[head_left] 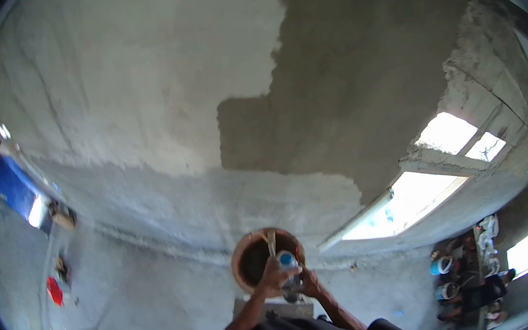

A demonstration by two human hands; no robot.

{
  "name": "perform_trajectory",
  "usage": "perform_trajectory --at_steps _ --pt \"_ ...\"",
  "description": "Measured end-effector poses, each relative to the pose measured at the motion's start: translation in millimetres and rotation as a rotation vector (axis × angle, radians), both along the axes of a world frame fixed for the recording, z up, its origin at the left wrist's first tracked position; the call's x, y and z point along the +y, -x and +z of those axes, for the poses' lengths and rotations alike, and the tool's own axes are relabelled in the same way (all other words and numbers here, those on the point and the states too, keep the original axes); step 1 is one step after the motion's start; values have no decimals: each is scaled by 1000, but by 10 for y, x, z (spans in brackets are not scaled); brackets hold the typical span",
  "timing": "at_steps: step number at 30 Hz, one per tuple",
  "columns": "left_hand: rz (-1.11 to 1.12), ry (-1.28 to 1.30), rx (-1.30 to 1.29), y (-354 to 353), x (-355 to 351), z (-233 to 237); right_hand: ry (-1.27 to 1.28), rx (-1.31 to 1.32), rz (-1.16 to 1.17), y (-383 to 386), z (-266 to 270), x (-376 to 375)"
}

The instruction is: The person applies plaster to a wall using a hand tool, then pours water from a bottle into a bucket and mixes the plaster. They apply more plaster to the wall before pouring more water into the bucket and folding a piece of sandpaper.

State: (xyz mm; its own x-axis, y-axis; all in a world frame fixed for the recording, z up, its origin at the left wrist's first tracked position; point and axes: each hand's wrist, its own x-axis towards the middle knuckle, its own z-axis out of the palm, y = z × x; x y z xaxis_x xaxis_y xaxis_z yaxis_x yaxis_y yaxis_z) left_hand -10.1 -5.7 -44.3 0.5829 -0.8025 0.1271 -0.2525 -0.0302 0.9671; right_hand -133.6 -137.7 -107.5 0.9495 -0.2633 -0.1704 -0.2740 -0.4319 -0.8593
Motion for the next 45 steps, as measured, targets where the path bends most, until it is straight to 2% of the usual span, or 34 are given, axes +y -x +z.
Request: perform_trajectory --at_steps 2,3,4,5,6,7,8,10,11,13,16,17,18,20,21,22,23,25,26,28,35,37,41,44,45 --pt "-13 -67 309 68 15 472 4 -59 78 188 -478 -152" --pt "-115 -139 475 52 17 542 52 -101 97 249 -195 -134" --pt "-183 -39 358 -3 -1 252 26 -97 55 308 -180 -111" --pt "-211 -23 257 -29 26 243 -86 -96 19 296 233 -35" --pt "-163 -56 540 -38 26 113 -166 -105 -47 366 281 -33" --pt "-246 112 653 -101 121 -45 -167 -96 -78 442 284 -53" --pt "-90 7 1007 -119 135 12 -137 -32 -129 498 475 -44" --pt "-47 -353 793 -273 190 84 -189 0 -261 709 452 -108" --pt "-50 -370 809 -260 176 -70 -197 -29 -293 846 289 -208" --pt "-7 -414 277 -191 67 -558 -148 17 -404 1088 254 -309" --pt "-158 -502 258 -50 -136 -1024 -92 54 -513 1260 431 -295" --pt "6 -485 126 -5 -245 -1216 -69 72 -547 1321 489 -284" --pt "-15 -490 130 -11 -336 -1267 -71 81 -567 1420 470 -278" --pt "161 -544 201 -8 -462 -1353 -69 73 -614 1636 331 -295" --pt "123 -596 82 -22 -478 -989 -77 79 -642 1710 268 -285" --pt "116 -601 84 -53 -501 -1052 -80 85 -648 1785 219 -271" --pt "129 -673 231 -169 -567 -1148 -101 94 -679 1775 229 -239" --pt "142 -736 609 -213 -604 -878 -126 113 -714 1834 211 -169" --pt "138 -738 608 -181 -620 -957 -156 103 -731 1874 147 -145" --pt "131 -735 365 -115 -670 -1196 -187 88 -752 1925 60 -110" --pt "118 -730 338 -127 -739 -1294 -202 73 -777 1867 125 70" --pt "65 -806 153 -98 -694 -1395 -209 87 -786 1924 50 78" --pt "57 -670 185 151 -437 -1757 -205 97 -811 2009 -25 173" --pt "-6 -730 268 296 -329 -1866 -271 60 -821 2056 -20 224" --pt "-95 -785 196 320 -288 -1897 -265 51 -809 2043 28 243"
